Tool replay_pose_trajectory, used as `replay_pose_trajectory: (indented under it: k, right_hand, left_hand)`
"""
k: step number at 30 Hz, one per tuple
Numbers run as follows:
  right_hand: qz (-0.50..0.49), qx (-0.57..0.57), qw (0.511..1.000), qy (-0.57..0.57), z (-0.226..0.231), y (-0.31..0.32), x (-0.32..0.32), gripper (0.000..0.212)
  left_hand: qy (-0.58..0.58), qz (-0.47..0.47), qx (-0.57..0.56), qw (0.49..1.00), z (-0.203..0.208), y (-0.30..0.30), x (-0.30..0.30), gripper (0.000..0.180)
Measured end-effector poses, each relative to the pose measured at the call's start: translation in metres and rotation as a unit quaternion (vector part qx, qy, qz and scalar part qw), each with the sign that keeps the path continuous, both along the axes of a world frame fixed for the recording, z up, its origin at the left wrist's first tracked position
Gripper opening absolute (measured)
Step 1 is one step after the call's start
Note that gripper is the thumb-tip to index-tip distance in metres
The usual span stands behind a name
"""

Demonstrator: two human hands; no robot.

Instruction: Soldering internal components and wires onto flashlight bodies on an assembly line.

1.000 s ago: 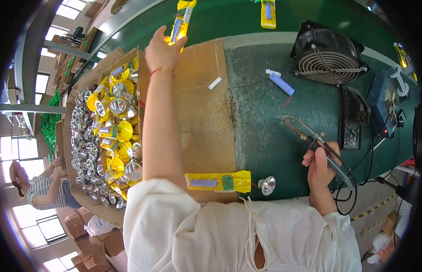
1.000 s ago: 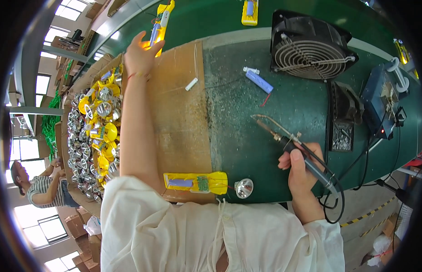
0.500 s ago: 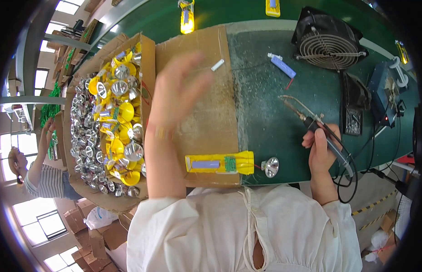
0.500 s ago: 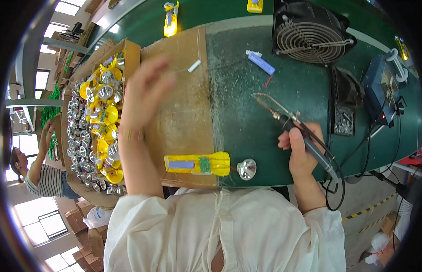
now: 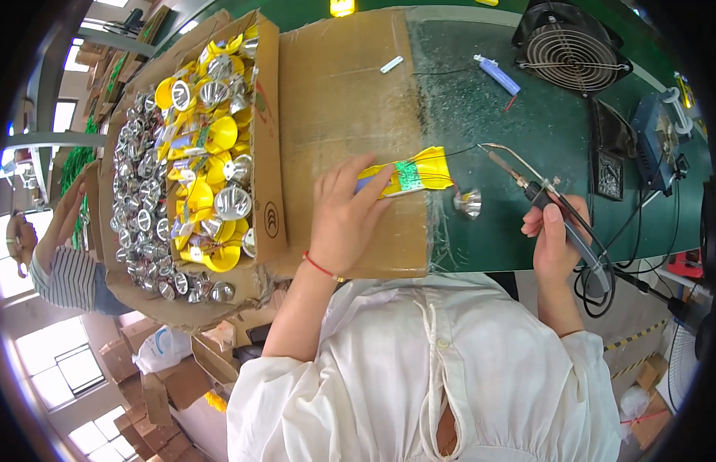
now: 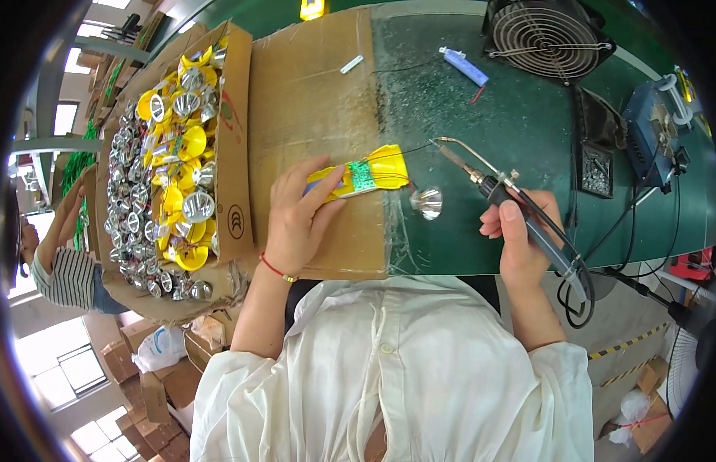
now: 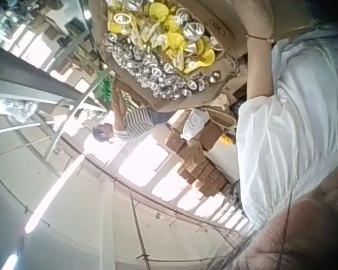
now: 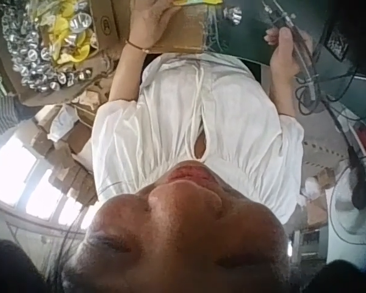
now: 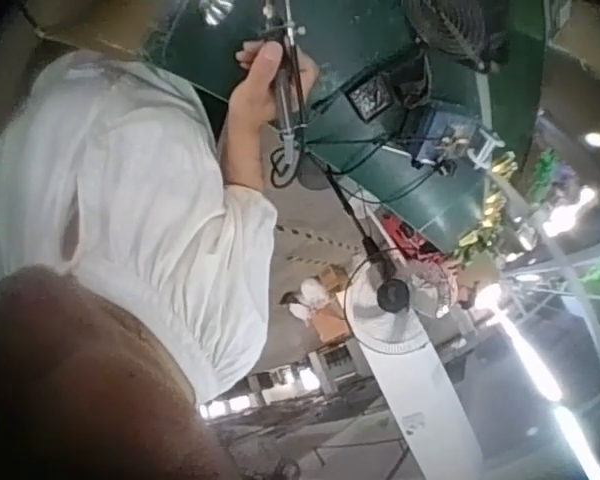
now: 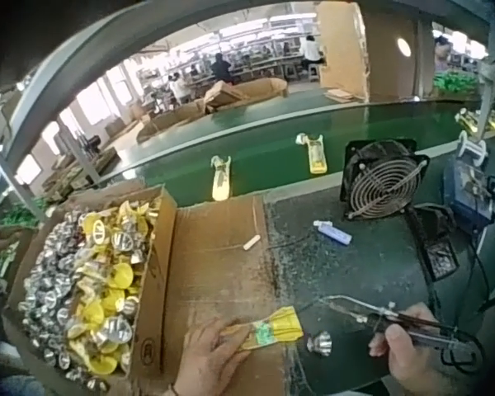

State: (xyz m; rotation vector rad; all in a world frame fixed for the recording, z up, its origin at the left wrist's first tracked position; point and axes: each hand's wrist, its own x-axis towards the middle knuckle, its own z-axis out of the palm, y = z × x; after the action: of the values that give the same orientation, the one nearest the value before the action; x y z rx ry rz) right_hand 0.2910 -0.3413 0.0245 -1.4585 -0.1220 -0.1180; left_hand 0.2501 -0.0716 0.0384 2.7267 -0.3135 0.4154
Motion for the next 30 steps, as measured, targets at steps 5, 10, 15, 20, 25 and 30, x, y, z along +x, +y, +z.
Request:
replay_pose_trajectory:
  k: [5, 10, 15, 20, 25, 30]
  right_hand:
    - [0.024, -0.007, 0.999, 0.032, 0.003, 0.002, -0.015, 0.024]
    - [0.071, -0.009, 0.996, 0.043, 0.008, 0.013, -0.02, 0.023]
    - [0.12, -0.003, 0.991, 0.057, 0.007, 0.025, -0.019, 0.019]
    - [0.127, -0.007, 0.99, 0.066, 0.008, 0.025, -0.017, 0.018]
    - [0.127, -0.007, 0.99, 0.065, 0.007, 0.022, -0.013, 0.018]
    - [0.139, -0.018, 0.988, 0.069, 0.006, 0.025, -0.014, 0.018]
  left_hand:
    - [-0.038, 0.092, -0.121, 0.988, 0.001, 0.001, -0.018, 0.035]
    - [-0.037, 0.049, -0.191, 0.98, -0.004, 0.004, -0.018, 0.022]
    - [-0.064, -0.028, -0.146, 0.987, -0.007, -0.01, 0.007, 0.019]
    - [-0.003, 0.0, -0.22, 0.975, 0.002, -0.006, 0.001, 0.015]
    - [0.047, 0.085, -0.282, 0.954, 0.013, 0.008, -0.004, 0.013]
    - [0.002, 0.0, -0.182, 0.983, -0.001, 0.006, 0.003, 0.015]
